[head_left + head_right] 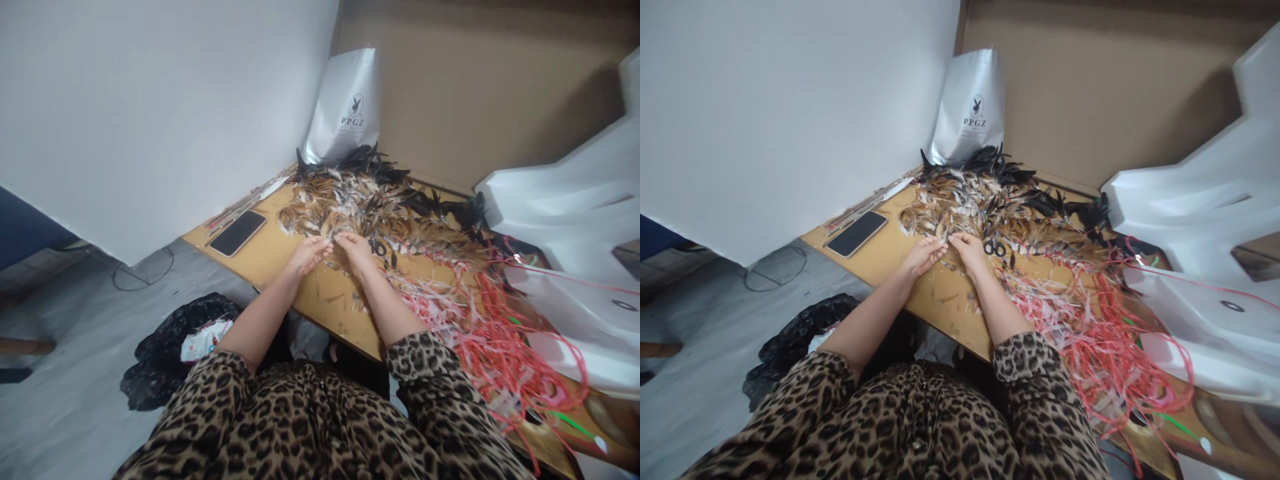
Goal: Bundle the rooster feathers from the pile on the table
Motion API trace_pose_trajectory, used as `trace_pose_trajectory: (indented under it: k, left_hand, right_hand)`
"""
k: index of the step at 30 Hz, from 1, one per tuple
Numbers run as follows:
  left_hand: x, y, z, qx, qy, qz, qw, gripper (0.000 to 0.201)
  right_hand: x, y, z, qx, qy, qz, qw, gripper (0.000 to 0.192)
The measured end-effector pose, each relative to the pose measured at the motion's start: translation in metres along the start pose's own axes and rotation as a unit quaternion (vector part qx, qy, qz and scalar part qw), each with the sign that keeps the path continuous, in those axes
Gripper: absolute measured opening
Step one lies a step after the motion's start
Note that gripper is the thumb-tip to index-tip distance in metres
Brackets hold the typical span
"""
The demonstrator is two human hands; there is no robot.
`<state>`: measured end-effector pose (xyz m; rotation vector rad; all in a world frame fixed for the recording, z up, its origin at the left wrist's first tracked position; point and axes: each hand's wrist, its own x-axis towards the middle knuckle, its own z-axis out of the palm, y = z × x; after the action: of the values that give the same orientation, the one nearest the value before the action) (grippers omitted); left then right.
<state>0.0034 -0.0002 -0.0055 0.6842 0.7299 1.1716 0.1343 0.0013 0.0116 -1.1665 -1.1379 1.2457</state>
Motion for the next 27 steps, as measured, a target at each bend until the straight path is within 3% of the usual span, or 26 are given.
trace_pose_trajectory:
  k: [4, 11, 15, 20, 27]
  left_hand:
    - [-0.0019, 0.0012, 0.0009, 0.012, -0.007, -0.001, 1.0, 0.005]
    - [-0.0041, 0.0022, 0.0017, 0.028, -0.014, -0.017, 0.999, 0.01]
    - [-0.0048, 0.0027, 0.0025, 0.051, -0.013, -0.021, 0.998, 0.012]
    - [-0.0037, 0.0009, 0.0006, 0.082, -0.021, 0.003, 0.996, 0.014]
    - [-0.0007, -0.0029, -0.0011, 0.137, -0.027, 0.023, 0.99, 0.027]
  right_hand:
    - [0.0014, 0.0002, -0.0026, 0.051, -0.031, 0.032, 0.998, 0.031]
    - [0.0003, 0.0009, 0.0015, 0.046, 0.017, -0.003, 0.999, 0.028]
    - [0.0021, 0.0027, -0.001, 0.054, 0.005, 0.0, 0.999, 0.026]
    - [0.0017, -0.0015, -0.006, 0.015, -0.026, 0.008, 1.0, 0.027]
    - [0.0045, 0.0028, -0.0063, -0.012, -0.008, -0.003, 1.0, 0.032]
